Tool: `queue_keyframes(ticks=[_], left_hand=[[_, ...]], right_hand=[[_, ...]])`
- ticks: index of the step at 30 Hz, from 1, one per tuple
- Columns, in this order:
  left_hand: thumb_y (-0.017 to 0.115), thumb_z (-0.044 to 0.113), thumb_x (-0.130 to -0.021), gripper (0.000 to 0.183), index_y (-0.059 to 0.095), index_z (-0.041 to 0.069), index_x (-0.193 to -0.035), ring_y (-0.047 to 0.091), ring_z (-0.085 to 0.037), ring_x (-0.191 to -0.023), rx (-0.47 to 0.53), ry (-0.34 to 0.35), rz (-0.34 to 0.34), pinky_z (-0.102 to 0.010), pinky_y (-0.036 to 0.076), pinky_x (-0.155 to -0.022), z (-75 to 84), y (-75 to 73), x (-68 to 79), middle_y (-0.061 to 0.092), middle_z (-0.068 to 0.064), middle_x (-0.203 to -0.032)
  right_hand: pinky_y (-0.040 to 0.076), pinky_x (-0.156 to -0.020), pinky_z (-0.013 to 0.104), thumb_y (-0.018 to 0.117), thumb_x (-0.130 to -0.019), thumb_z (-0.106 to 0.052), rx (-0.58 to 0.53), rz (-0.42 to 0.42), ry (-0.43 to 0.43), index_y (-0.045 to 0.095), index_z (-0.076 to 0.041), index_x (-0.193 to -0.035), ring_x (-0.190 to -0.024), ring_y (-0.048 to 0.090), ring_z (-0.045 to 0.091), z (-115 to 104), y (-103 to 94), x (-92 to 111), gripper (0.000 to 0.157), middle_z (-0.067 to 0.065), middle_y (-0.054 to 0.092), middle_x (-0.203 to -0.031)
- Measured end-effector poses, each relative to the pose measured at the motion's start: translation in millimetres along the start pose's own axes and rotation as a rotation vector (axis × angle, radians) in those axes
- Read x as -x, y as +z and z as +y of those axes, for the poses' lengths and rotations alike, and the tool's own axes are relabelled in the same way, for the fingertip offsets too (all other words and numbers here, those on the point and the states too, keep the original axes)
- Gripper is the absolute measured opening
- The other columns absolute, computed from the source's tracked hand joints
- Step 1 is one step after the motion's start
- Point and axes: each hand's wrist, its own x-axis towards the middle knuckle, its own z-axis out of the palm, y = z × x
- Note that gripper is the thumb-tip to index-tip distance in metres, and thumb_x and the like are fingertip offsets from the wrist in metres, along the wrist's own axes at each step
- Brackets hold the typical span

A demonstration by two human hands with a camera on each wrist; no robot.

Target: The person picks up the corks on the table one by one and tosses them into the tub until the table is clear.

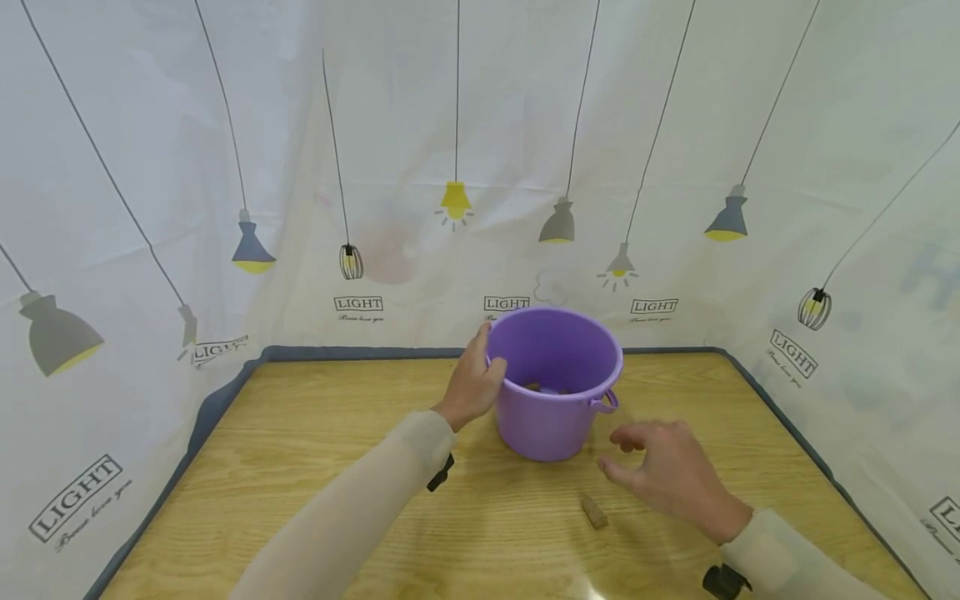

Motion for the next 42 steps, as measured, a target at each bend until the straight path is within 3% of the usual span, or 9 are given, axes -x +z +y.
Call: queue_keyframes(ticks=[8, 19, 32, 37, 42], left_hand=[[0.039, 0.020, -0.098, 0.073, 0.013, 0.007, -0.165, 0.030, -0.030, -0.151, -0.009, 0.008, 0.002, -0.047, 0.026, -0.123, 0.6, 0.6, 0.0, 0.026, -0.014, -0.167], [0.039, 0.021, -0.097, 0.074, 0.013, 0.008, -0.165, 0.031, -0.029, -0.150, -0.007, -0.002, -0.008, -0.046, 0.027, -0.122, 4.2, -1.3, 3.0, 0.026, -0.013, -0.167], [0.038, 0.023, -0.095, 0.076, 0.012, 0.007, -0.165, 0.029, -0.028, -0.151, -0.009, 0.010, -0.008, -0.046, 0.026, -0.123, 3.3, -1.8, 3.1, 0.024, -0.012, -0.168], [0.038, 0.022, -0.096, 0.075, 0.012, 0.007, -0.165, 0.029, -0.029, -0.151, -0.006, 0.014, -0.006, -0.046, 0.026, -0.123, 3.4, -1.4, 3.4, 0.024, -0.013, -0.168], [0.039, 0.019, -0.098, 0.073, 0.012, 0.008, -0.165, 0.028, -0.028, -0.152, -0.001, 0.018, -0.004, -0.045, 0.025, -0.123, 3.7, -1.4, 3.1, 0.024, -0.012, -0.168]], right_hand=[[0.058, -0.064, 0.033, 0.085, -0.081, -0.030, 0.007, -0.038, 0.050, 0.080, -0.013, -0.090, -0.072, 0.068, 0.013, 1, 7.9, 6, 0.020, 0.001, 0.076, -0.083], [0.056, -0.066, 0.036, 0.082, -0.082, -0.033, 0.033, -0.122, 0.098, 0.079, -0.014, -0.085, -0.070, 0.066, 0.013, -1, 18.0, 13, 0.020, -0.002, 0.073, -0.077], [0.048, -0.059, 0.027, 0.084, -0.076, -0.034, 0.050, -0.154, 0.105, 0.076, -0.017, -0.075, -0.062, 0.053, 0.004, -4, 31.3, 17, 0.019, -0.009, 0.064, -0.067], [0.045, -0.062, 0.031, 0.083, -0.075, -0.037, 0.063, -0.185, 0.118, 0.074, -0.017, -0.073, -0.058, 0.049, 0.004, -6, 34.0, 18, 0.021, -0.012, 0.059, -0.064], [0.050, -0.067, 0.039, 0.083, -0.075, -0.040, 0.098, -0.210, 0.109, 0.072, -0.018, -0.070, -0.061, 0.055, 0.008, -6, 37.2, 20, 0.025, -0.008, 0.065, -0.069]])
